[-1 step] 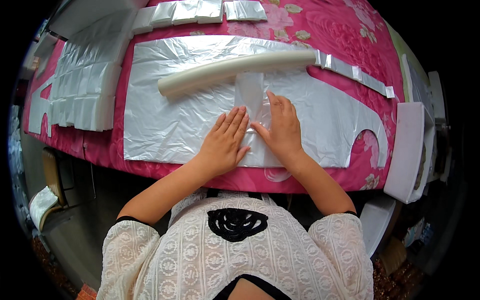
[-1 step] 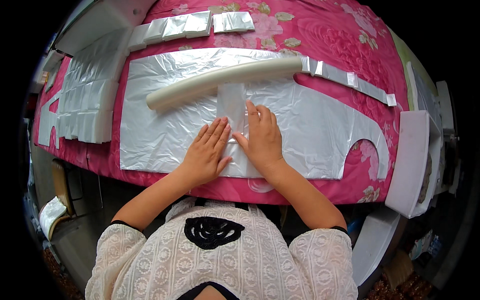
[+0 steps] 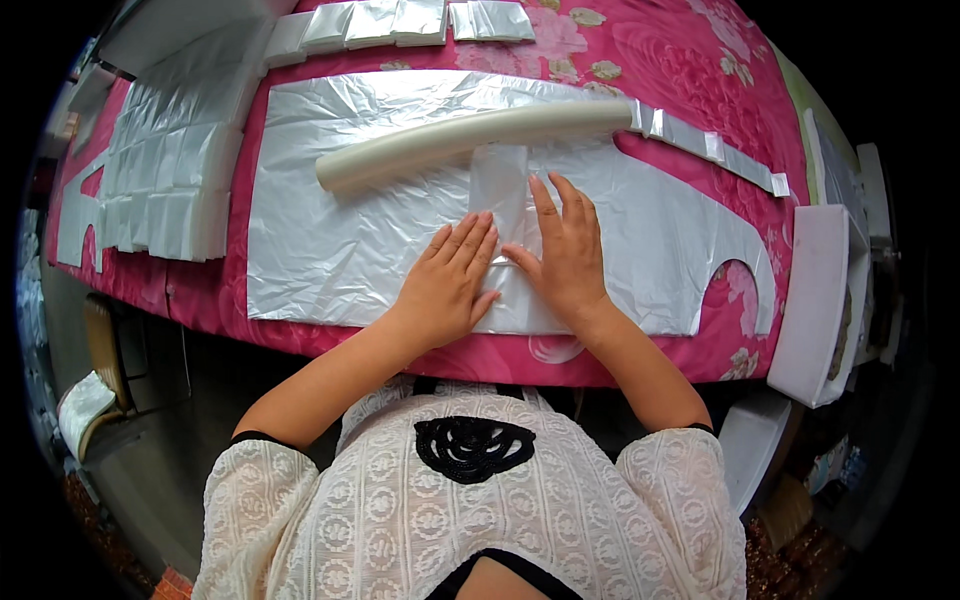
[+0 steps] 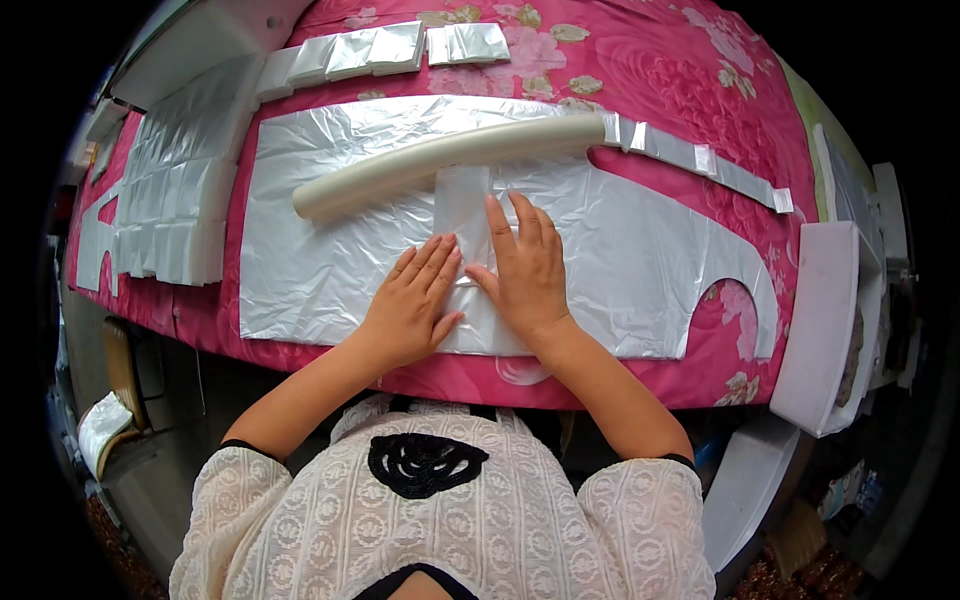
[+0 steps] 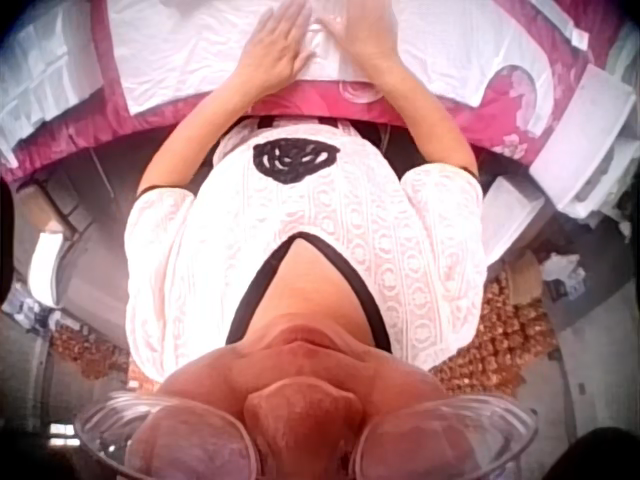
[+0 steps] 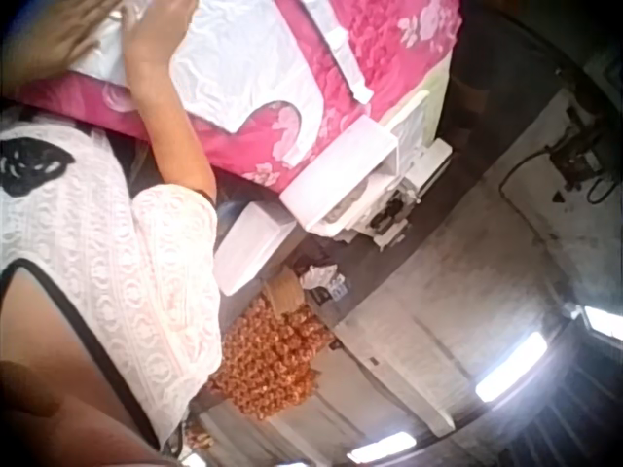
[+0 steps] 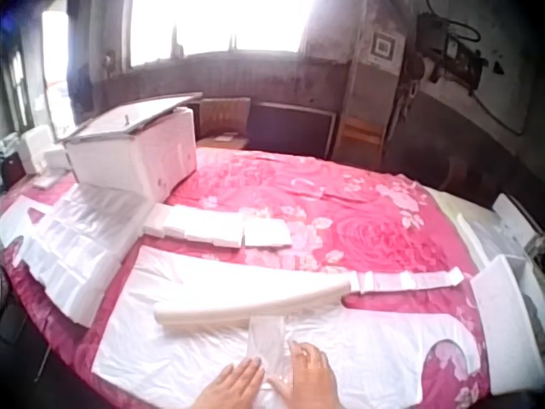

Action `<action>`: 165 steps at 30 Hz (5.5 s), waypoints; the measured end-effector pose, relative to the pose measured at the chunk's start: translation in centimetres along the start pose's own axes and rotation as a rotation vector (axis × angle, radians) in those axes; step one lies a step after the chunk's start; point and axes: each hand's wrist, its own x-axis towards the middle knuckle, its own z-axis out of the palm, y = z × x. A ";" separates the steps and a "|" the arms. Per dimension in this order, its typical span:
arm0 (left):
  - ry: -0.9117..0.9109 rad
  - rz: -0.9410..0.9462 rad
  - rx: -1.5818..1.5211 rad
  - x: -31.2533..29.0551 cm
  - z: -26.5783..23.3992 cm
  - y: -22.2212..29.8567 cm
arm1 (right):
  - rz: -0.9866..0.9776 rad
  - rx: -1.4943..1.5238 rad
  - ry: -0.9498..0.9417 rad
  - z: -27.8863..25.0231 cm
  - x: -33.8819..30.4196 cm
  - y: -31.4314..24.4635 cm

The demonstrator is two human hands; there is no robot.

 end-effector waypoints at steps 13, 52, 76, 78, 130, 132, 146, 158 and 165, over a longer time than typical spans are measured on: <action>0.182 0.170 0.171 2.8 0.0 -2.2 | -0.300 0.463 -0.375 1.0 2.2 4.0; 0.102 -0.069 0.061 1.8 1.3 0.5 | 0.688 0.739 -0.936 1.5 2.9 2.1; -0.042 -1.236 -1.624 -15.9 -1.5 1.1 | -0.273 0.557 -0.641 4.3 -4.8 -12.2; 0.068 -1.224 -1.607 -16.2 -1.2 1.6 | -0.403 0.581 -0.762 3.3 -5.9 -14.2; 0.054 0.072 -0.263 6.6 1.5 5.1 | 0.448 -0.140 -0.067 -6.0 -10.6 24.5; 0.032 0.093 -0.258 7.1 1.7 5.9 | 0.621 -0.276 0.025 -8.6 -13.7 28.9; 0.124 0.054 -0.592 7.3 0.7 8.4 | 0.607 0.215 0.341 -11.6 -8.0 14.2; -0.264 -0.761 -1.200 0.9 -7.5 -5.4 | 0.303 0.262 -0.145 -9.8 -8.7 -1.2; -0.212 -0.928 -1.083 -2.8 -10.2 -13.3 | 0.692 0.342 -0.613 -8.5 -11.7 -1.2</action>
